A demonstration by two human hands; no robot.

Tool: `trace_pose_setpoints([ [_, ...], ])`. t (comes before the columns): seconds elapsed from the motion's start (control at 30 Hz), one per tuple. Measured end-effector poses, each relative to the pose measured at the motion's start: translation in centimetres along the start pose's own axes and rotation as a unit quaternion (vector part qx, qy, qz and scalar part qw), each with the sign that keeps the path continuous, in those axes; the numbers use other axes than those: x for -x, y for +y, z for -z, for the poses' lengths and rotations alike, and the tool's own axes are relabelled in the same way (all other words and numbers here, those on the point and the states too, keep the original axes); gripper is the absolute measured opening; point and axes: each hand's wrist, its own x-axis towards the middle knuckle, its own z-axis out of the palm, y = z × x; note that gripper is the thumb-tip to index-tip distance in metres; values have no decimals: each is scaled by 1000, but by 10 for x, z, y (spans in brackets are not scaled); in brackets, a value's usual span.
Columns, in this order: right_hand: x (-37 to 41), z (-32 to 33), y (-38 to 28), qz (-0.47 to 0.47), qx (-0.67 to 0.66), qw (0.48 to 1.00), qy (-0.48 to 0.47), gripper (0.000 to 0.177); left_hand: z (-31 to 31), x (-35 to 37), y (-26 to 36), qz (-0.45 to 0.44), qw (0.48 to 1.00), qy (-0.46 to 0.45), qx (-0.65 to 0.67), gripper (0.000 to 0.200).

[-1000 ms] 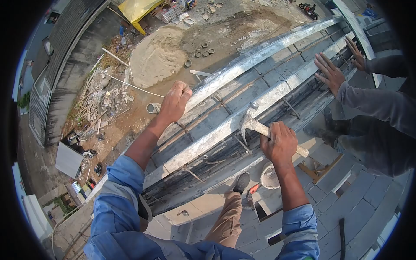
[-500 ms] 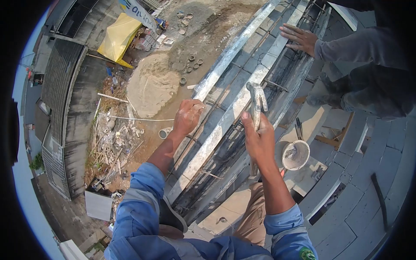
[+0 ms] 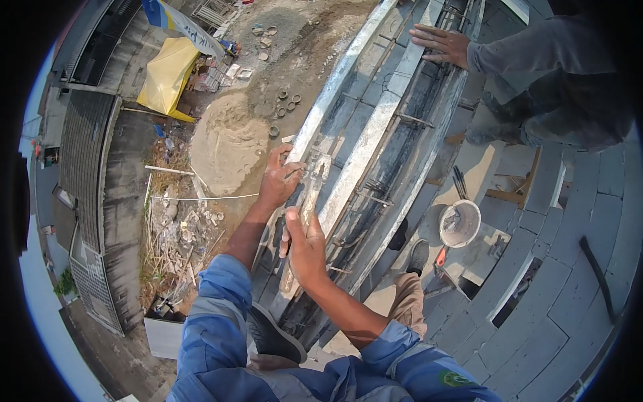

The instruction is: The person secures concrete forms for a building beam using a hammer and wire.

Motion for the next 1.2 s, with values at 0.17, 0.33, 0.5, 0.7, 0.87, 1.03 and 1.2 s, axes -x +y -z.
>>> trace_pose_setpoints([
  [0.17,4,-4,70,-67,-34,992,101,28,1,-1,-4,2,999,-24,-35,24],
  [0.33,-9,-15,85,-46,-62,989,129,41,4,-3,-4,4,994,-63,-94,19],
  [0.5,-30,-19,75,-34,-44,990,132,34,9,-10,3,0,992,-87,-89,17],
  [0.7,-39,-18,73,-19,-31,992,120,24,7,-5,-2,-1,996,-64,-62,16],
  [0.87,-18,-9,53,-19,-20,997,74,18,6,7,-6,47,994,99,12,13],
  [1.03,-15,7,37,10,91,995,48,17,8,24,-41,234,940,215,124,13],
  [1.2,-32,16,16,12,246,969,23,22,-4,27,-61,178,964,59,190,15],
])
